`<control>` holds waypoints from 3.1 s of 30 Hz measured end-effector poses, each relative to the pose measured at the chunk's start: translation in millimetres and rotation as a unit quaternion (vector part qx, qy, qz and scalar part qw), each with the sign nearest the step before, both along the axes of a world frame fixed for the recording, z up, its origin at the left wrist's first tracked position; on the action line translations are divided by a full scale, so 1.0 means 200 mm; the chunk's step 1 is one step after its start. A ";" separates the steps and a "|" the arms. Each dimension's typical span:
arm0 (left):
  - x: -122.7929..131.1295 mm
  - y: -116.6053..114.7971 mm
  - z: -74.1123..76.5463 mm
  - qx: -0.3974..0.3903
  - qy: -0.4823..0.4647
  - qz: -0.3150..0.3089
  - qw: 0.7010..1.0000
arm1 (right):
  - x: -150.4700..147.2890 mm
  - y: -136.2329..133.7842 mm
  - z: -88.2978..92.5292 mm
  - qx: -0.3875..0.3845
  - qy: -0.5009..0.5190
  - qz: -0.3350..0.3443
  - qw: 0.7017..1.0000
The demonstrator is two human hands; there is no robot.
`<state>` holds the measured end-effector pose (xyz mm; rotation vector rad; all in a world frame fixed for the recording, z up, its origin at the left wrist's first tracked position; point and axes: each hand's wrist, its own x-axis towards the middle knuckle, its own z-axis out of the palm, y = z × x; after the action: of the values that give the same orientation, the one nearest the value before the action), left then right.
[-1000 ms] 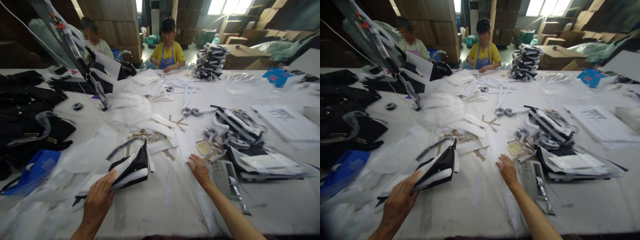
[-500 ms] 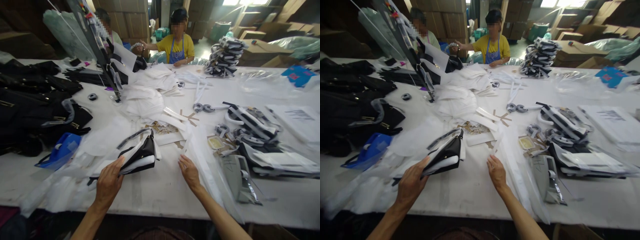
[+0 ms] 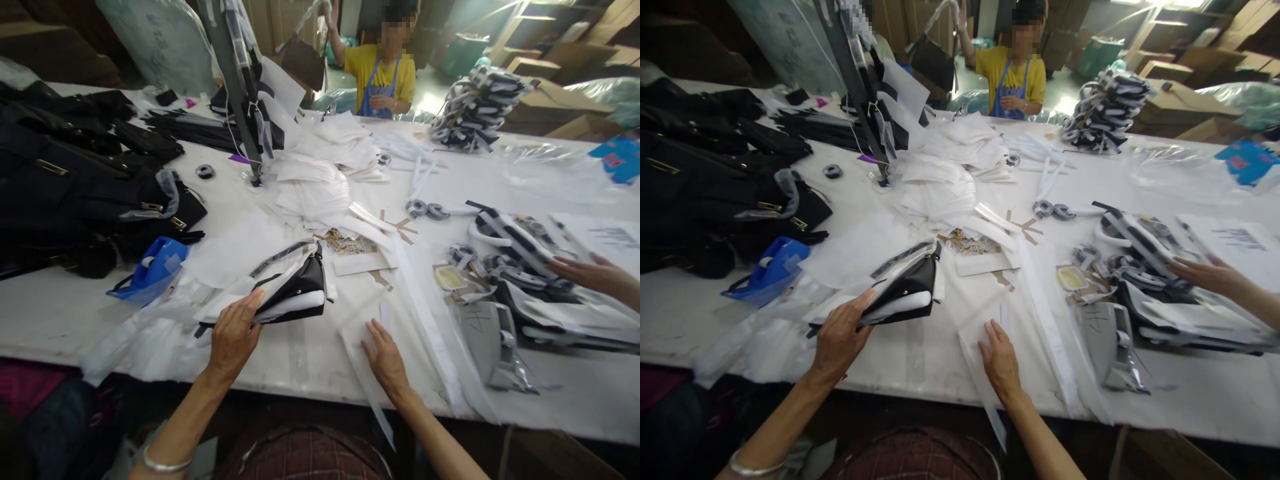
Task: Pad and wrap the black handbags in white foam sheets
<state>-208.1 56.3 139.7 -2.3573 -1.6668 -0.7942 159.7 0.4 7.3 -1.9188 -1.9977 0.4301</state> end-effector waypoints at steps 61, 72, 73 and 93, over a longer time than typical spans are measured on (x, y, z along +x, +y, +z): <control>-0.09 0.21 0.03 0.019 -0.047 0.020 0.999 | -0.80 0.22 0.28 -0.345 0.247 0.140 0.895; -0.10 0.18 0.02 0.013 -0.035 0.026 0.999 | -0.16 0.33 -0.06 -0.009 -0.134 0.111 0.985; -0.10 0.18 0.02 0.013 -0.034 0.026 0.999 | -0.05 0.33 -0.08 -0.002 -0.155 0.090 0.984; 0.03 0.17 0.03 0.023 -0.042 -0.005 0.999 | -0.54 0.30 0.17 -0.084 0.080 0.255 0.960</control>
<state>-202.1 90.3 145.6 -2.3344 -1.6500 -0.9369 51.1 60.0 42.0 -1.3725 -2.3930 0.8793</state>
